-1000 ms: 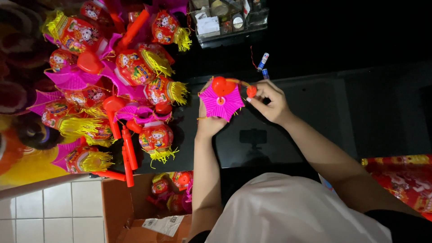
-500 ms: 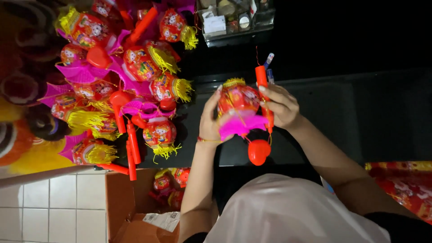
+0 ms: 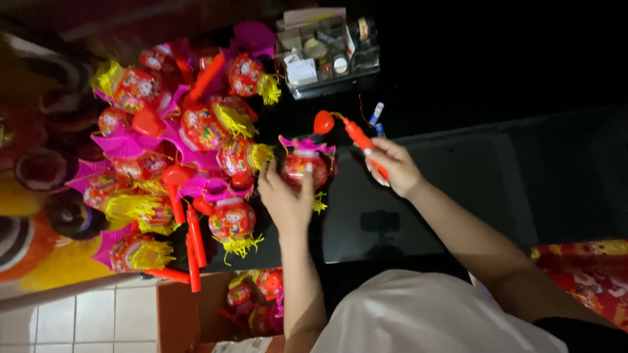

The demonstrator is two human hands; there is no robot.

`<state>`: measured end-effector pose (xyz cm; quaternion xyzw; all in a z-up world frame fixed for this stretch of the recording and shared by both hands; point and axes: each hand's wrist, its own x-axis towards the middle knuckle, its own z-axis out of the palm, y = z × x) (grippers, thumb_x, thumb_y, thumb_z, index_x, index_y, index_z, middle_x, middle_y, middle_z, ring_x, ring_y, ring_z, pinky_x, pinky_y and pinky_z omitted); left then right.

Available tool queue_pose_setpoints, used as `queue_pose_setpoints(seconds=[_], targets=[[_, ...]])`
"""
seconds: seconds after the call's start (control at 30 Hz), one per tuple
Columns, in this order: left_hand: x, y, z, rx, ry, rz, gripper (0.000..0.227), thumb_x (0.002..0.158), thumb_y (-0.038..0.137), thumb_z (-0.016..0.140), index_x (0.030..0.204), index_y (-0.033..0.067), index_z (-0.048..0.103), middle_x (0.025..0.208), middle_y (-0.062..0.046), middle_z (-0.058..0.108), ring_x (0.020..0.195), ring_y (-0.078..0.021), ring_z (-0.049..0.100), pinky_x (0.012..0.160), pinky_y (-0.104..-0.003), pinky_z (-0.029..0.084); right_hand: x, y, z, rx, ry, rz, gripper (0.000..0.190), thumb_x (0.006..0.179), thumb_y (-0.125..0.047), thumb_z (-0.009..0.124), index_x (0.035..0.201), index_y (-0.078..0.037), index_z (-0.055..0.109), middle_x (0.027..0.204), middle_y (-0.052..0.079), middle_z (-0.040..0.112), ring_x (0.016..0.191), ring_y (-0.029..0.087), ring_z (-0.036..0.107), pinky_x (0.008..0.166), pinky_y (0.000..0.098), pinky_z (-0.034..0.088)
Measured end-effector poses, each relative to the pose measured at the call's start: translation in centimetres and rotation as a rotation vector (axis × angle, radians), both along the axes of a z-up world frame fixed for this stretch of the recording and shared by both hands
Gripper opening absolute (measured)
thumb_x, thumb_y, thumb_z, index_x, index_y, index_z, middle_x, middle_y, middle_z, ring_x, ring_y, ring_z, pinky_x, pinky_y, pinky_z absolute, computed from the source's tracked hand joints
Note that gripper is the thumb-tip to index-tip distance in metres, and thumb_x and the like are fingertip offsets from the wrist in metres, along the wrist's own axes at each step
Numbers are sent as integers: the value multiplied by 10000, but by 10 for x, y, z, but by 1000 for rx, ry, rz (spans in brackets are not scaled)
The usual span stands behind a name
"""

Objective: Assembling small decorative lanterns by attaching handles and internal components.

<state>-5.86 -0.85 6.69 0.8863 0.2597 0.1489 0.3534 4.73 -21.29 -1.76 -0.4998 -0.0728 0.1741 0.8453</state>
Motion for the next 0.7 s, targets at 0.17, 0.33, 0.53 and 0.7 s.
queue_pose_setpoints(seconds=[0.17, 0.33, 0.53, 0.7], targets=[[0, -53, 14, -223, -311, -242, 237, 947, 309, 686, 1032, 91, 718, 875, -135, 692, 837, -380, 705, 702, -431, 581, 7, -6, -11, 85, -31, 79, 340, 948, 4, 612, 1258, 136, 569, 671, 183, 549, 321, 94, 427, 266, 221, 299], [52, -67, -29, -980, -96, -524, 616, 1058, 473, 456, 1442, -8, 452, 1347, -326, 570, 1306, -450, 532, 1076, -569, 440, 16, -14, -21, -28, -95, 61, 288, 1021, -68, 563, 1244, 111, 597, 700, 236, 577, 328, 123, 451, 289, 217, 318], [98, -54, -92, -1464, -393, -579, 433, 1076, 227, 552, 1451, 18, 494, 1396, -222, 595, 1301, -324, 579, 1096, -481, 453, 30, -18, -21, -226, -256, 24, 255, 972, 29, 613, 1211, 89, 675, 693, 173, 636, 358, 89, 477, 324, 205, 379], [97, -45, -123, -1435, -443, -528, 414, 1017, 152, 636, 1399, 7, 565, 1294, -201, 667, 1223, -294, 641, 1054, -431, 515, 14, -9, 12, -467, -330, -47, 323, 873, -19, 788, 1194, -36, 762, 869, 110, 737, 685, 125, 659, 621, 291, 553]])
